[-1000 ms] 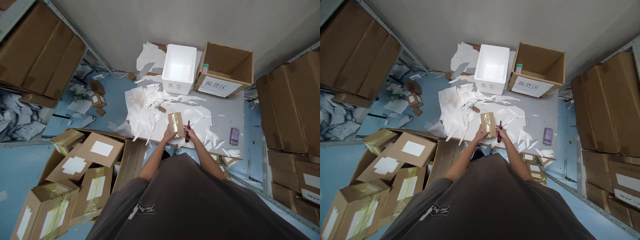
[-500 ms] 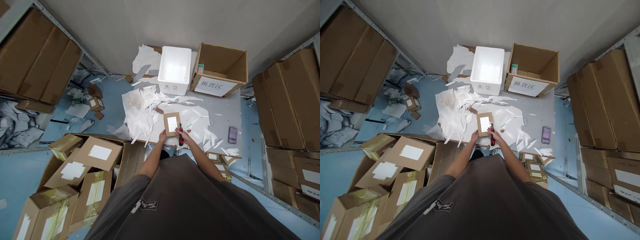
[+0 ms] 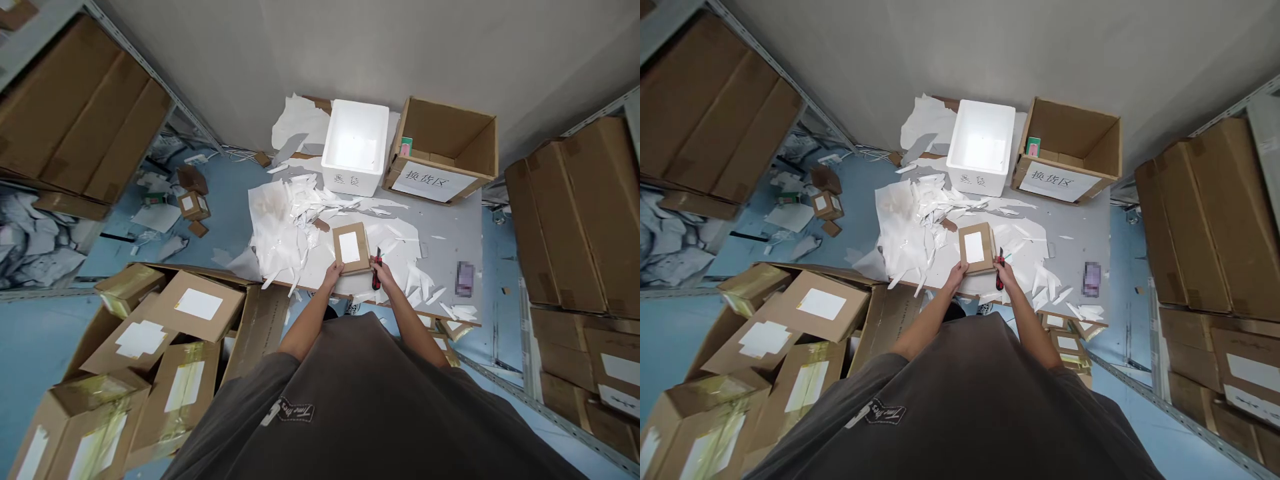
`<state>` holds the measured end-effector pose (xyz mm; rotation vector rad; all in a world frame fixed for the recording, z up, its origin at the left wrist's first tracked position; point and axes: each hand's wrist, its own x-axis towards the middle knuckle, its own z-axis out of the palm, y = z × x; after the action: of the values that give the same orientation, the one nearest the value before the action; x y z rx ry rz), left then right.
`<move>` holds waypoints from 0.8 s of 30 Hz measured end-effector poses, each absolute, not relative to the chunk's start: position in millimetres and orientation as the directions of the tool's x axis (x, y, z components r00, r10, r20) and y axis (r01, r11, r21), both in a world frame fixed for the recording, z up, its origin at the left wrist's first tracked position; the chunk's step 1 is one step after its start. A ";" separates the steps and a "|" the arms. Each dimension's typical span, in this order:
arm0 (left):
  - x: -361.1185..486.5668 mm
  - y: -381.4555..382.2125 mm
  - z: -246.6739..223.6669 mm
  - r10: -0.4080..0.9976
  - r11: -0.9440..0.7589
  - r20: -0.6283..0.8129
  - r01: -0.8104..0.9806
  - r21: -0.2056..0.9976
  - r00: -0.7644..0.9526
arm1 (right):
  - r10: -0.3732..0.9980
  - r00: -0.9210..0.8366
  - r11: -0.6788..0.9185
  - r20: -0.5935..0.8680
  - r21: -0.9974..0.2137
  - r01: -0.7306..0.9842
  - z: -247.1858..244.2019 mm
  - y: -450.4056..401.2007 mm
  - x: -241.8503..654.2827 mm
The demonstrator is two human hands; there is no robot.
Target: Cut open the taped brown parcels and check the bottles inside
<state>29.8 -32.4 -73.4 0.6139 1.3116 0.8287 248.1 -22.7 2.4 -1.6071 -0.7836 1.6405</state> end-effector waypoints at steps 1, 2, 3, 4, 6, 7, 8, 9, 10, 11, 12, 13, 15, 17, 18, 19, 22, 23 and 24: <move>33.4 -32.6 -73.7 0.798 0.599 -0.600 -0.193 0.777 0.059 | 0.833 0.026 -0.544 -0.552 -0.828 -0.138 7.3 -24.3 247.0; 36.8 -33.2 -73.8 0.781 0.620 -0.621 -0.184 0.763 0.059 | 0.839 0.027 -0.527 -0.543 -0.825 -0.203 12.2 -25.7 245.9; 40.1 -33.9 -73.7 0.763 0.643 -0.645 -0.149 0.751 0.039 | 0.842 0.001 -0.523 -0.539 -0.818 -0.241 16.5 -26.8 244.4; 42.6 -34.6 -73.3 0.747 0.662 -0.665 -0.102 0.743 0.002 | 0.837 -0.040 -0.536 -0.546 -0.802 -0.264 19.6 -27.7 242.5; 43.5 -34.4 -71.1 0.728 0.680 -0.677 -0.014 0.733 -0.105 | 0.800 -0.109 -0.595 -0.590 -0.757 -0.270 21.4 -28.8 237.2; 41.0 -32.6 -68.9 0.721 0.683 -0.674 0.008 0.730 -0.162 | 0.777 -0.132 -0.626 -0.615 -0.734 -0.264 20.2 -29.1 234.5; 36.3 -29.0 -65.7 0.725 0.676 -0.654 0.038 0.736 -0.215 | 0.759 -0.146 -0.648 -0.634 -0.715 -0.262 18.2 -29.2 232.1; 29.6 -23.3 -61.3 0.748 0.650 -0.614 0.091 0.754 -0.252 | 0.750 -0.153 -0.659 -0.644 -0.705 -0.263 15.7 -28.9 230.4; 21.5 -15.2 -55.8 0.782 0.611 -0.562 0.152 0.777 -0.269 | 0.748 -0.154 -0.661 -0.646 -0.704 -0.261 13.3 -27.9 229.4; 12.8 -5.0 -49.1 0.858 0.510 -0.449 0.314 0.801 -0.249 | 0.748 -0.149 -0.662 -0.647 -0.708 -0.247 11.3 -26.2 229.0; 4.4 7.3 -41.7 0.931 0.362 -0.330 0.493 0.791 -0.155 | 0.743 -0.140 -0.668 -0.655 -0.713 -0.214 9.9 -23.5 228.9; -3.1 20.8 -33.9 0.966 0.200 -0.258 0.639 0.743 -0.002 | 0.735 -0.125 -0.677 -0.666 -0.717 -0.165 9.1 -19.5 228.9; -13.3 48.4 -18.9 0.913 -0.073 -0.282 0.796 0.601 0.296 | 0.714 -0.096 -0.699 -0.694 -0.713 -0.045 9.6 -7.3 227.7; -17.4 70.1 -7.4 0.806 -0.182 -0.432 0.864 0.469 0.404 | 0.703 -0.068 -0.705 -0.708 -0.706 0.069 12.3 10.7 223.5; -17.9 77.2 -3.4 0.771 -0.205 -0.490 0.888 0.412 0.406 | 0.707 -0.053 -0.695 -0.705 -0.707 0.128 14.2 21.8 219.9; -17.9 81.6 -0.5 0.751 -0.218 -0.530 0.905 0.365 0.394 | 0.716 -0.036 -0.680 -0.697 -0.708 0.193 16.4 33.8 215.5; -17.0 83.0 3.1 0.753 -0.243 -0.544 0.925 0.291 0.369 | 0.755 0.002 -0.593 -0.656 -0.682 0.429 21.9 72.3 197.7; -16.6 81.8 3.6 0.756 -0.252 -0.538 0.925 0.285 0.372 | 0.766 -0.004 -0.553 -0.643 -0.662 0.506 22.8 84.2 190.9; -16.1 80.7 3.9 0.755 -0.261 -0.536 0.923 0.285 0.378 | 0.775 -0.010 -0.512 -0.631 -0.638 0.575 23.0 94.7 183.9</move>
<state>-16.1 80.7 3.9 2.0873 1.4384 -0.3947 183.9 94.7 23.0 -2.0646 -1.4343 1.5400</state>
